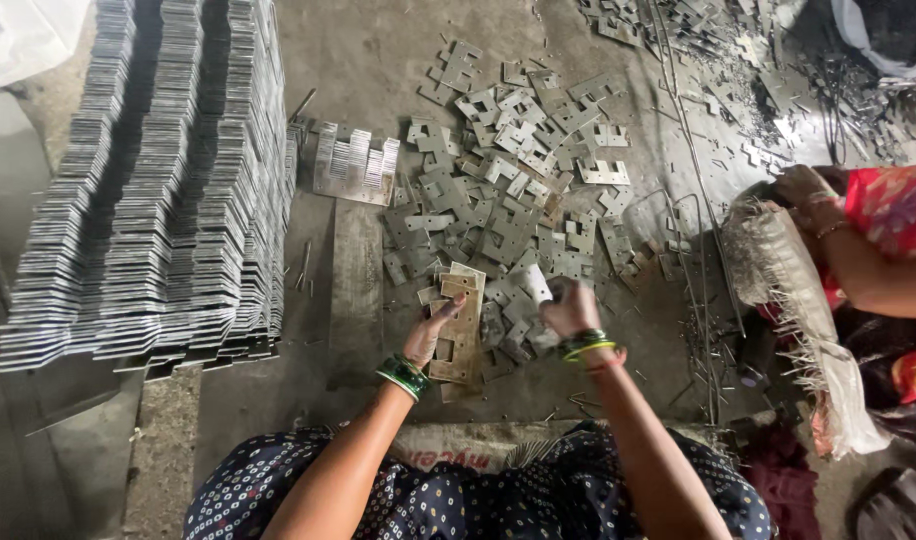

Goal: The person sits on the floor and repeatedly picks up small metal brackets, rubs them with a cloth, and stacks them. The person also uses a metal rod to move parts around on the floor.

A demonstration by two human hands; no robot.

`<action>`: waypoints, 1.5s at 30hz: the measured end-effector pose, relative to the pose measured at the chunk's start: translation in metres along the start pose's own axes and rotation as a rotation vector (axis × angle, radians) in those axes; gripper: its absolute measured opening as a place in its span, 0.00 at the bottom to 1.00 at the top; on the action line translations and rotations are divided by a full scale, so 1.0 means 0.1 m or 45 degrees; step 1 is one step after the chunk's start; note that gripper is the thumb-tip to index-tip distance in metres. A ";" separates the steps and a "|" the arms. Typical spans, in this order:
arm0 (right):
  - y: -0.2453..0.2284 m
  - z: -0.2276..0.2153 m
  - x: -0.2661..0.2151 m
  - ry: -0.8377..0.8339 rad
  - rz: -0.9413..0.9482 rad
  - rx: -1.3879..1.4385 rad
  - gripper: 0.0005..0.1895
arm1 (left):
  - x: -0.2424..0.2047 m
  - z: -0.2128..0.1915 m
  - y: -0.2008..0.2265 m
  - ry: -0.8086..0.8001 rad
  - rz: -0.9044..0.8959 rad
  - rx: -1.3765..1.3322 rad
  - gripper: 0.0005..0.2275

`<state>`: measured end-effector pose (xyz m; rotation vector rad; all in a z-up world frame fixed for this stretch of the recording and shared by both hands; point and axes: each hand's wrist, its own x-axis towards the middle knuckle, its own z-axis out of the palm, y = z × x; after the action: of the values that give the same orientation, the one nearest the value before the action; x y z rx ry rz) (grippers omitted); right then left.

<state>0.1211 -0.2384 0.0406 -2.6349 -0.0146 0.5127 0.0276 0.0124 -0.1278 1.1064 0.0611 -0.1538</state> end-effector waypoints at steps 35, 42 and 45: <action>0.34 0.14 -0.15 0.247 -0.971 -0.947 0.30 | 0.04 -0.01 -0.10 -0.248 0.090 -0.027 0.29; 0.37 -0.09 -0.02 -0.102 -0.572 -0.965 0.21 | 0.03 -0.02 -0.12 -0.181 0.035 -0.029 0.29; 0.24 -0.12 -0.17 0.105 -0.889 -0.850 0.35 | 0.03 -0.07 -0.09 -0.241 0.195 -0.038 0.29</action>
<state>0.1075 -0.2670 0.0461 -2.9874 -1.2155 0.1578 0.0295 0.0146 -0.1397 1.0578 -0.1895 -0.1187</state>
